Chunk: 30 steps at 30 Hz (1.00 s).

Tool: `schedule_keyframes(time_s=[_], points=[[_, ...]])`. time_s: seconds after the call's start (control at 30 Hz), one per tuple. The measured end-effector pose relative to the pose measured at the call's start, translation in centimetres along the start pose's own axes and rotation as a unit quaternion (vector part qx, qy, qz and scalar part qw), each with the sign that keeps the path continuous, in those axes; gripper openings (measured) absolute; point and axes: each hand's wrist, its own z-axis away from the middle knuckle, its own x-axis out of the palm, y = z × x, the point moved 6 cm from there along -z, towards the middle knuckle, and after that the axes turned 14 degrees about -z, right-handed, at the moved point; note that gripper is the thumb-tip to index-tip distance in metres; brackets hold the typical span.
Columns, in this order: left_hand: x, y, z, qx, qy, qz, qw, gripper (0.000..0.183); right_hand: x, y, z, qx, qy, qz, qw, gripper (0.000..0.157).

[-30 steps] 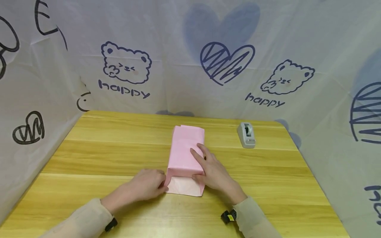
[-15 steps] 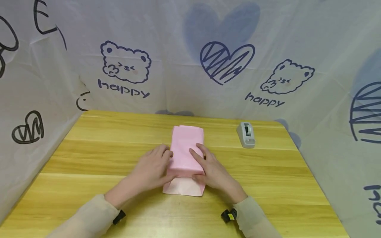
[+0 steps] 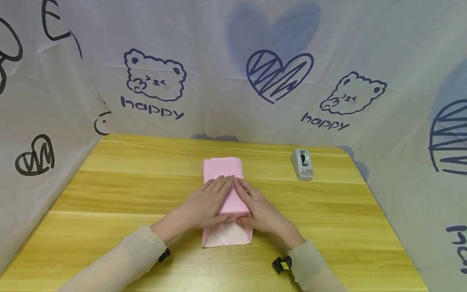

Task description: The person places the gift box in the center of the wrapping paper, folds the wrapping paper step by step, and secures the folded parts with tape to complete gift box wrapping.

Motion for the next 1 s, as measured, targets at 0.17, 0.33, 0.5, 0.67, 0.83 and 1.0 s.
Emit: schedule_keyframes(time_s=[0.17,0.33,0.5,0.67,0.83,1.0], points=[[0.4,0.1,-0.2,0.002,-0.001,-0.011,0.9999,0.097,-0.8,0.2,0.3,0.031,0.003,-0.080,0.996,0.110],[1.1,0.2,-0.1,0.009,-0.025,-0.033,0.9991,0.093,-1.9,0.1,1.7,0.053,0.018,-0.080,0.995,0.095],[1.4,0.2,-0.1,0.011,-0.026,-0.026,0.9993,0.092,-2.9,0.0,3.2,0.078,0.053,-0.044,0.995,0.055],[1.3,0.2,0.0,0.014,-0.022,-0.017,0.9995,0.089,-2.4,0.0,4.0,0.086,0.054,-0.030,0.994,0.012],[1.5,0.3,0.0,0.015,-0.024,-0.016,0.9995,0.088,-1.4,-0.4,3.7,0.062,0.058,0.011,0.996,0.018],[1.8,0.4,0.0,0.014,-0.030,-0.013,0.9994,0.088,-0.9,-0.5,3.4,0.066,0.072,0.043,0.994,0.027]])
